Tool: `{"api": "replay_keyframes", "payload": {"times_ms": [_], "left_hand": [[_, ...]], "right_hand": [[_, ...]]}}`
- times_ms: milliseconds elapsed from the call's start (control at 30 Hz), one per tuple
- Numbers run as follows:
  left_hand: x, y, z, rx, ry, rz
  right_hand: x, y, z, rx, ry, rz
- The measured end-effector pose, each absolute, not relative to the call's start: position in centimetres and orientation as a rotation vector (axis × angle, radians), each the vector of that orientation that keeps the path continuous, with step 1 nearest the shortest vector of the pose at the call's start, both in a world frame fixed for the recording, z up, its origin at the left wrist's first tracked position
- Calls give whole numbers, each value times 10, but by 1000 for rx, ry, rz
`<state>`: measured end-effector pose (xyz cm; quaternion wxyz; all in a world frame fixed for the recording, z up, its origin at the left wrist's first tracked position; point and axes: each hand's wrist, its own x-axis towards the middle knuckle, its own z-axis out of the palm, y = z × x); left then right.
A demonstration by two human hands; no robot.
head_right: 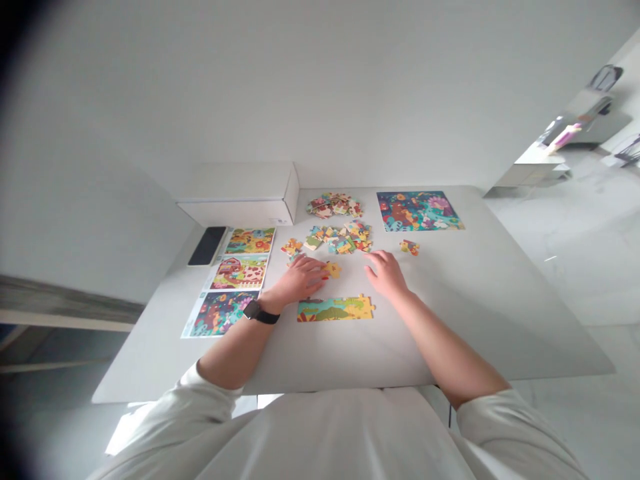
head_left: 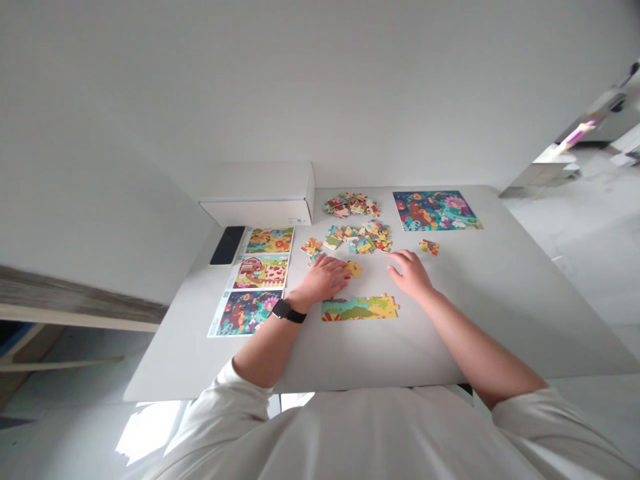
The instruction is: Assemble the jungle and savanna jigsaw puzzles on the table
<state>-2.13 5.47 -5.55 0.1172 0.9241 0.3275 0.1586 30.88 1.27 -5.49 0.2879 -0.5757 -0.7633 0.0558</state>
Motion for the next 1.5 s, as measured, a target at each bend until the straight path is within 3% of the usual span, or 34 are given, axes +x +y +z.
{"api": "replay_keyframes", "payload": {"times_ms": [267, 700, 1000, 1500], "left_hand": [[1, 58, -46, 2814, 879, 296], [-27, 66, -37, 2831, 1292, 217], [6, 80, -53, 2617, 1544, 375], [-12, 43, -35, 2499, 1527, 617]], "right_hand": [[256, 71, -48, -1548, -2373, 99], [342, 20, -67, -1558, -2251, 54], [343, 28, -63, -1958, -2080, 117], [336, 65, -43, -2118, -2205, 348]]}}
